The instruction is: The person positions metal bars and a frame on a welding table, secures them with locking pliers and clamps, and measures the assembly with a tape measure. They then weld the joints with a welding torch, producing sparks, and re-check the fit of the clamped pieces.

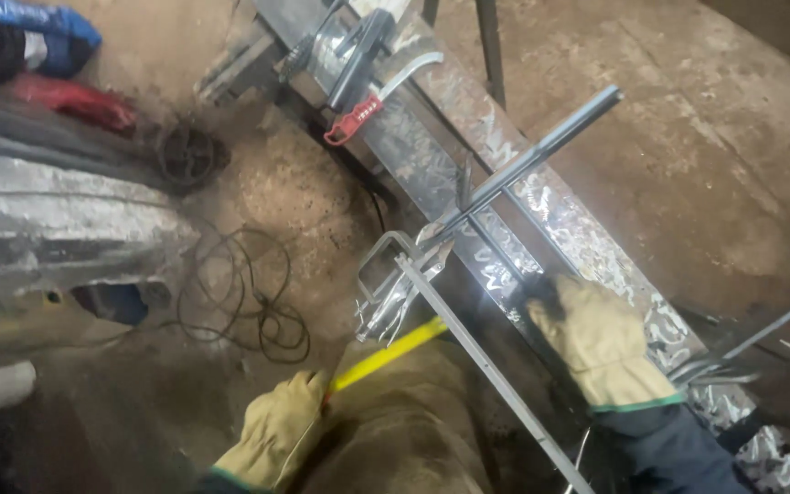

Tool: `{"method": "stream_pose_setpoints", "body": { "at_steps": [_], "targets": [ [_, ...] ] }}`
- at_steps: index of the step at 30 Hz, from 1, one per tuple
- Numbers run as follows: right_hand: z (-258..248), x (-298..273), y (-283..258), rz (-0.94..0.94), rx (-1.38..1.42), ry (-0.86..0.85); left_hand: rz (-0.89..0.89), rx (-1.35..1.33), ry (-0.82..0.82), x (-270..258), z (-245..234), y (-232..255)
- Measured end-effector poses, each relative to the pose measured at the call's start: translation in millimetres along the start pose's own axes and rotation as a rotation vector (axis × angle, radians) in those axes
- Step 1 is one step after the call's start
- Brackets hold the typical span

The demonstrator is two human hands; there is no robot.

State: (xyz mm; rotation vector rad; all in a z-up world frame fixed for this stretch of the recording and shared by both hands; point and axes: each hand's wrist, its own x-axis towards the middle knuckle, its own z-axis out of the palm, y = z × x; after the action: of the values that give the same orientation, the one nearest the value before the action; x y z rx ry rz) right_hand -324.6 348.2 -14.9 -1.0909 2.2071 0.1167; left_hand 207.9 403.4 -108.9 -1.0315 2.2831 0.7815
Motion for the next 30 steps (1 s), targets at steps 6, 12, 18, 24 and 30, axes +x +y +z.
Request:
{"method": "stream_pose_setpoints", "body": {
  "at_steps": [6,12,18,24,30],
  "targets": [
    [31,6,5,-0.258,-0.258,0.330,-0.199,-0.034,-0.002,107,-126,66],
    [38,-3,6,-0.151,-0.387,0.311,-0.352,-0.023,-0.040,174,-201,93],
    [46,1,17,-0.225,-0.487,0.296,-0.452,-0.110,0.032,182,-207,105],
    [41,6,12,-0.177,-0.451,0.171,-0.568,-0.171,0.108,186,-199,107],
    [44,2,16,-0.212,-0.419,0.241,-0.554,-0.301,0.236,188,-204,110]
  ]
}}
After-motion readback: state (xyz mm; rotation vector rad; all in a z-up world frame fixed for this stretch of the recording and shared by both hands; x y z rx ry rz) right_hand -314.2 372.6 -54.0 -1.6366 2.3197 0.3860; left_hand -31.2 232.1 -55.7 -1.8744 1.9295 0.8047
